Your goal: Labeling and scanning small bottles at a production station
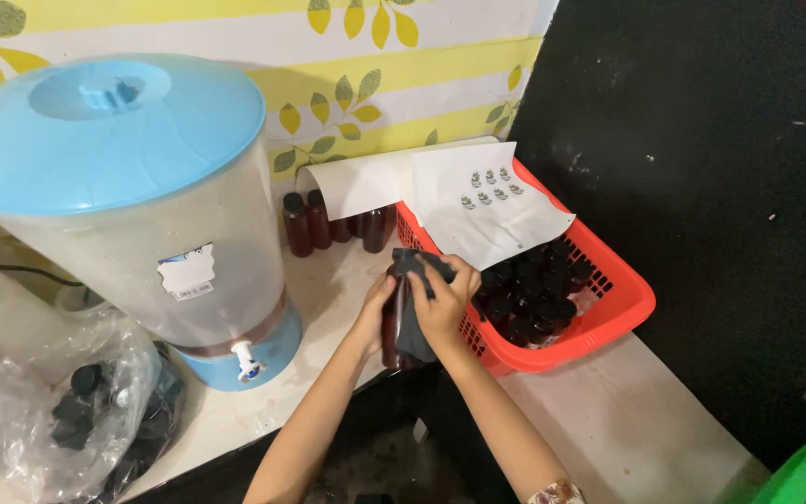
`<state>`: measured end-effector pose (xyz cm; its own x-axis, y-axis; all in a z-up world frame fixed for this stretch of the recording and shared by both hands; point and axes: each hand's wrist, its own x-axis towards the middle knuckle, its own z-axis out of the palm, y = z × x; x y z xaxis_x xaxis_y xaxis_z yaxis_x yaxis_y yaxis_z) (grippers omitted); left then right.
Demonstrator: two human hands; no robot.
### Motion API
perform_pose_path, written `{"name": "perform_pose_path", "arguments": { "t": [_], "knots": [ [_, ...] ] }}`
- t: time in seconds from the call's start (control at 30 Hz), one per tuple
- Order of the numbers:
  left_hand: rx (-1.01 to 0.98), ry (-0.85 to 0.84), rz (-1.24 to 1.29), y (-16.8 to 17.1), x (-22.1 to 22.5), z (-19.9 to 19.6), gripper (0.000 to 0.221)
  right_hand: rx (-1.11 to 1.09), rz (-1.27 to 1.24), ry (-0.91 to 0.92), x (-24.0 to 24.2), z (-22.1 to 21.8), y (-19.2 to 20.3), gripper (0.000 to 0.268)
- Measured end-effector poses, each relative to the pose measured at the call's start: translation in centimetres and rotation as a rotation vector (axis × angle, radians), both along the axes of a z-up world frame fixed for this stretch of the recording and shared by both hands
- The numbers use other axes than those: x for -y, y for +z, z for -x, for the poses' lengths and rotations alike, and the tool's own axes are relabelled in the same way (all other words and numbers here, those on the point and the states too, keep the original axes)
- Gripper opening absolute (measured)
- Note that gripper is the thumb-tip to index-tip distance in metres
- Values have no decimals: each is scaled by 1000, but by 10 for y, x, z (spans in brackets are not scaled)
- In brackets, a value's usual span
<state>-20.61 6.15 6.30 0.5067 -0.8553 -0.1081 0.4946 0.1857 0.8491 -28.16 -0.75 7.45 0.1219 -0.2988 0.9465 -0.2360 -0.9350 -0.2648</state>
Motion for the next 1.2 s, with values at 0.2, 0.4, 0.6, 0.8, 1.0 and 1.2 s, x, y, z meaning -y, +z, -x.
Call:
{"name": "perform_pose_path", "arguments": {
  "t": [0.2, 0.4, 0.6, 0.8, 1.0, 1.2],
  "knots": [
    [237, 144, 115, 13, -5, 12, 39, 30, -315, 211, 3, 8, -14, 15],
    [155, 280, 79, 29, -3, -3, 35, 8, -231, 265, -26, 28, -40, 20],
    [120, 315, 158, 3, 21, -32, 53, -49, 113, 60, -23, 34, -50, 18],
    [141, 316, 64, -4, 34, -30, 43, -198, 483, 27, 11, 30, -39, 22],
    [122, 151, 74, 10, 37, -12, 50, -211, 506, 56, 35, 10, -26, 21],
    [34, 93, -25, 66, 12, 15, 81, -194, 234, -85, 35, 1, -15, 27]
  ]
}}
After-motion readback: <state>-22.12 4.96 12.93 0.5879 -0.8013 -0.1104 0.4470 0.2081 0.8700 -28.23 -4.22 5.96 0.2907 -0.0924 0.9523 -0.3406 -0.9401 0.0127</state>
